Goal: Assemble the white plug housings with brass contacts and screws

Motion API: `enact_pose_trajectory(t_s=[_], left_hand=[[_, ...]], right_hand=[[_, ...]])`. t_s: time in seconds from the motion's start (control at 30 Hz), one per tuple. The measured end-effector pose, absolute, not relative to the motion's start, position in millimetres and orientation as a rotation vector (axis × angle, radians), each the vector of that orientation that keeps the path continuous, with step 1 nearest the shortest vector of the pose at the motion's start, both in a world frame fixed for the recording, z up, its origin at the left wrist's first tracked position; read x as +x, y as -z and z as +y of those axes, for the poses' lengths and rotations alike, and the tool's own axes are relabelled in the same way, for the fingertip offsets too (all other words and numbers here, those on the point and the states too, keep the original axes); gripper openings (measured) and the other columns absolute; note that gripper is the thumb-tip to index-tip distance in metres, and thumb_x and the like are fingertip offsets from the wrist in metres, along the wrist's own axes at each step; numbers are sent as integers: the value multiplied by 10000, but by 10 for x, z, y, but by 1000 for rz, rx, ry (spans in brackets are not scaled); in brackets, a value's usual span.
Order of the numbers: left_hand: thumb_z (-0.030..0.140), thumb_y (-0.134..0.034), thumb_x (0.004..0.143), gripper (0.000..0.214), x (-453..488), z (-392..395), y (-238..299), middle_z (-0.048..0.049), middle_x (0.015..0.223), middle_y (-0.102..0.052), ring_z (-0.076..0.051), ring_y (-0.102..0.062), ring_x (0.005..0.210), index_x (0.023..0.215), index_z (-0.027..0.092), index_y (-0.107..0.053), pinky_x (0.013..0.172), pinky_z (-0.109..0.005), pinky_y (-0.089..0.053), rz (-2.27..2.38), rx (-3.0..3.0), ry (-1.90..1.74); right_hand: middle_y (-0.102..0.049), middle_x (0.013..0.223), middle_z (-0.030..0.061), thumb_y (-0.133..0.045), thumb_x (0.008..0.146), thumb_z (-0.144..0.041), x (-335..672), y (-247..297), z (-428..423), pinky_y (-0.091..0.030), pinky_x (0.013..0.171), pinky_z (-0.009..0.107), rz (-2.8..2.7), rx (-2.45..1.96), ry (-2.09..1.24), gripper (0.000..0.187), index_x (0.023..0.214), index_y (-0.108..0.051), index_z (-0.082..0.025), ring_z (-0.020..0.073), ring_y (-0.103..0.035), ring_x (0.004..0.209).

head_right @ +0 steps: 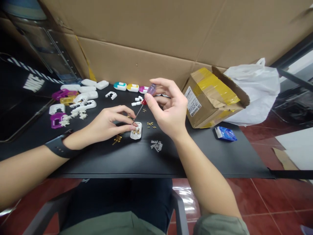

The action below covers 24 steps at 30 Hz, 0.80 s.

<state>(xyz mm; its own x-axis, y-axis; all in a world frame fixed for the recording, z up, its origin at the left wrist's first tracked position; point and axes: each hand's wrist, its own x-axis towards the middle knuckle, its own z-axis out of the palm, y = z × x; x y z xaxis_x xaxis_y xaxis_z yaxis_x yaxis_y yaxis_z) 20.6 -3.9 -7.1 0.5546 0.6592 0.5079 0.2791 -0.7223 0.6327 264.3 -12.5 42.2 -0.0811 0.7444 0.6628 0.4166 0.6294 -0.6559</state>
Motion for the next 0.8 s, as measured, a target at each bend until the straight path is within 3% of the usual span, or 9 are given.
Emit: enact_pose_trajectory(t_s=[0.3, 0.43, 0.67, 0.8], left_hand=[[369, -796, 1041, 164, 234, -106, 20, -50, 1137, -800, -205, -772, 1025, 1011, 249, -902, 932, -345, -597, 752, 2214, -1043], [344, -772, 1060, 168, 243, -110, 13, -56, 1139, -804, -198, -770, 1025, 1032, 230, -892, 958, -339, -596, 728, 2242, -1049], [298, -734, 1084, 184, 256, -106, 15, -80, 1136, -806, -199, -767, 1003, 1049, 193, -881, 928, -328, -591, 673, 2312, -1058], [300, -720, 1094, 190, 253, -106, 15, -78, 1148, -798, -201, -761, 1013, 1065, 195, -876, 933, -326, -579, 669, 2345, -1024]], right_hand=[[-715, 1420, 78, -702, 1050, -644, 2643, -439, -184, -760, 918, 446, -1681, -934, -300, 456, 1431, -650, -399, 326, -751, 1289], [-714, 1402, 67, -750, 1046, -567, 2649, -455, -199, -764, 897, 436, -1717, -860, -298, 395, 1396, -662, -406, 300, -780, 1210], [-718, 1282, 74, -817, 1020, -453, 2684, -407, -88, -788, 744, 371, -1736, -637, -294, 378, 1354, -698, -320, 268, -792, 1110], [-721, 1254, 78, -822, 1021, -413, 2675, -407, -100, -789, 747, 355, -1725, -614, -314, 348, 1337, -719, -311, 251, -803, 1063]])
